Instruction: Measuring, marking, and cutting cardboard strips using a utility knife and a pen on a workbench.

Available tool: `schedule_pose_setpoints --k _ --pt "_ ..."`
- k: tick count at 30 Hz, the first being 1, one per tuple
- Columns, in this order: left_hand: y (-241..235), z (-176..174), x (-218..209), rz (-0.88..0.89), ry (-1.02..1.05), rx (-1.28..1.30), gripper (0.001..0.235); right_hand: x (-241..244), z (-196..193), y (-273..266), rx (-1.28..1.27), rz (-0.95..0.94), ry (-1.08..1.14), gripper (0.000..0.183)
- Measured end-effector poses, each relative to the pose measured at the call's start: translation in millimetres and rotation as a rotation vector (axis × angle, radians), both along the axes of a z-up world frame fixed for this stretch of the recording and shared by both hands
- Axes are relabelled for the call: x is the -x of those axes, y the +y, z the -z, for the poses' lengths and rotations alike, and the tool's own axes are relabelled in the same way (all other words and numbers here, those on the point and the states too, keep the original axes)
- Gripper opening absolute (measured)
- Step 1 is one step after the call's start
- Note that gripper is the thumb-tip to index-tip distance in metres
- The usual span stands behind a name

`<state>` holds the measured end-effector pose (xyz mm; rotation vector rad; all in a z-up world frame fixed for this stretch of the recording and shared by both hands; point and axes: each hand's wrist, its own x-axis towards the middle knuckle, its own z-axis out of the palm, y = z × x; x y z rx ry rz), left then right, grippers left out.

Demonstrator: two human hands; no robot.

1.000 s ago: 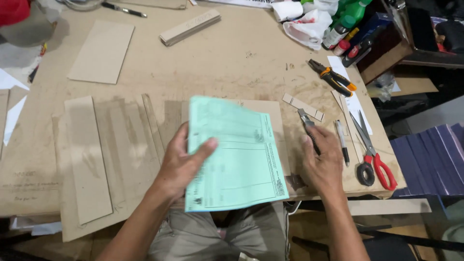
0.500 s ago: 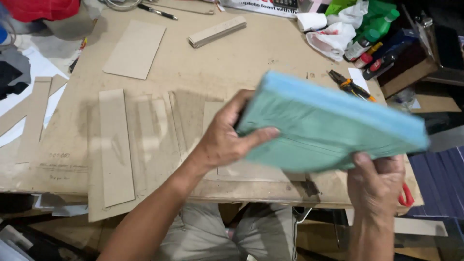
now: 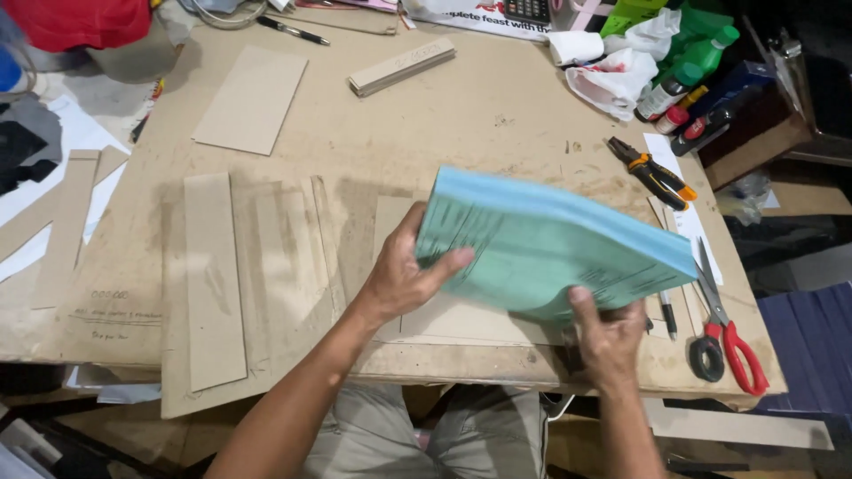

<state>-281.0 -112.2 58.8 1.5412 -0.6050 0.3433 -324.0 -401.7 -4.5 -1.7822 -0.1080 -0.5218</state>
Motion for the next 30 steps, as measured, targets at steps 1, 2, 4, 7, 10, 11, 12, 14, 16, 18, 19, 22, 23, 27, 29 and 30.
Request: schedule_pose_setpoints --k 1,2,4,7,10,11,12,14,16,18,19,22,23,27,29,30 --pt "-2.1 -7.8 0.6 -0.010 0.082 0.003 0.040 -3.2 -13.2 -0.6 0.009 0.019 -0.018 0.059" --pt "-4.1 -15.6 1.2 -0.020 0.164 0.007 0.042 -6.5 -26.4 -1.1 0.017 0.037 -0.036 0.060" --pt "-6.1 -39.7 2.3 -0.037 0.384 -0.035 0.053 -3.8 -76.9 23.3 0.059 0.025 -0.008 0.051" --pt "-4.1 -42.1 -2.5 -0.054 0.766 -0.159 0.069 -9.5 -108.5 43.4 0.029 0.041 0.291 0.053" --pt "18.7 -29.3 -7.8 -0.119 0.911 -0.259 0.073 -3.4 -131.5 69.4 0.038 0.085 0.671 0.063" --pt "29.1 -24.7 -8.6 -0.186 0.892 -0.279 0.075 1.3 -140.8 80.0 0.121 0.098 0.779 0.061" --pt "32.7 -32.6 3.2 -0.192 0.893 -0.276 0.075 -8.3 -127.5 63.3 0.123 0.092 0.779 0.061" --pt "41.4 -46.4 30.8 -0.092 0.970 -0.056 0.066 -22.6 -98.1 32.1 0.233 0.109 0.804 0.068" --pt "40.2 -43.2 39.4 -0.062 0.973 0.045 0.065 -22.9 -103.1 45.7 0.150 0.122 0.791 0.068" --pt "39.5 -42.2 45.2 -0.034 0.971 0.145 0.063 -23.1 -103.4 51.9 0.065 0.132 0.773 0.069" --pt "38.8 -42.6 46.0 -0.022 0.972 0.192 0.063 -24.4 -101.3 50.8 0.062 0.142 0.756 0.066" --pt "39.7 -36.9 43.3 0.008 0.990 0.245 0.062 -33.5 -85.7 39.0 0.065 0.161 0.708 0.059" --pt "40.8 -33.9 41.2 0.023 1.008 0.252 0.062 -38.7 -79.4 34.0 0.071 0.168 0.677 0.055" --pt "44.3 -17.6 29.5 0.050 1.015 0.252 0.063 -42.3 -79.4 31.7 0.085 0.163 0.704 0.057" --pt "46.6 -14.4 26.8 0.064 1.016 0.214 0.065 -41.2 -80.4 35.5 0.084 0.189 0.714 0.054" --pt "46.4 -15.3 22.3 0.058 1.013 0.220 0.065 -42.8 -85.4 38.9 0.088 0.182 0.712 0.054"
